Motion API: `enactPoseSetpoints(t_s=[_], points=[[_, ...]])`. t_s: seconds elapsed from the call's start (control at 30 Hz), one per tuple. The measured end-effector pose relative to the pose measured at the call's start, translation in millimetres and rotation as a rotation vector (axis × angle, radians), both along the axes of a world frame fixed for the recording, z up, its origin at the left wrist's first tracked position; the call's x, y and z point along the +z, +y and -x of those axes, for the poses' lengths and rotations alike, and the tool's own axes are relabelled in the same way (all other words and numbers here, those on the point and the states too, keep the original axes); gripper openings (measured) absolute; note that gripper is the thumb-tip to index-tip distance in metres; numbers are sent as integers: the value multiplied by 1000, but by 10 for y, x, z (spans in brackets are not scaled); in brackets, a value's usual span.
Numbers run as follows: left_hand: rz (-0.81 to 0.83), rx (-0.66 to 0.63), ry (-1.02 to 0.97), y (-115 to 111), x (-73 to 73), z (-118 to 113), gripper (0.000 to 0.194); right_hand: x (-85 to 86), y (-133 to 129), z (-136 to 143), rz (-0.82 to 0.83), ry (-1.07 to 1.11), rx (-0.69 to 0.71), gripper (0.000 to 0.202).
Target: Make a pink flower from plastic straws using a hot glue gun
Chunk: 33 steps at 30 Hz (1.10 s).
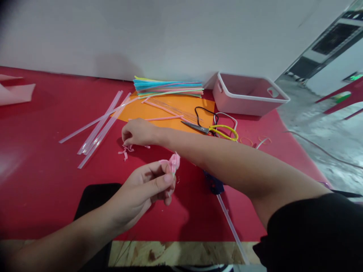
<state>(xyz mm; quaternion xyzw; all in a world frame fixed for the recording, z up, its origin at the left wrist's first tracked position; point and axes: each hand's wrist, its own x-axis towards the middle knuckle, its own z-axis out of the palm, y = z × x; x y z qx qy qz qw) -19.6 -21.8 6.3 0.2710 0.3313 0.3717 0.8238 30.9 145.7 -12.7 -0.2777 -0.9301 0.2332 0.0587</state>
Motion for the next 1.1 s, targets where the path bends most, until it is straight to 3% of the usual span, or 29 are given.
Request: enactPoseSetpoints(t_s=[0.43,0.73,0.87,1.1], points=[[-28,0,-14,15,4,10,20,11,8,85,41,-38,149,14],[-12,-3,11,12,18,2,23,250,-61,-196,138,131,-93,26],[-23,6,12,19,-9,1,22,296,-150,-317,181,130,-171,21],[-19,38,-16,45,-29,29,17,341,-361,-607,281,239,-272,30]])
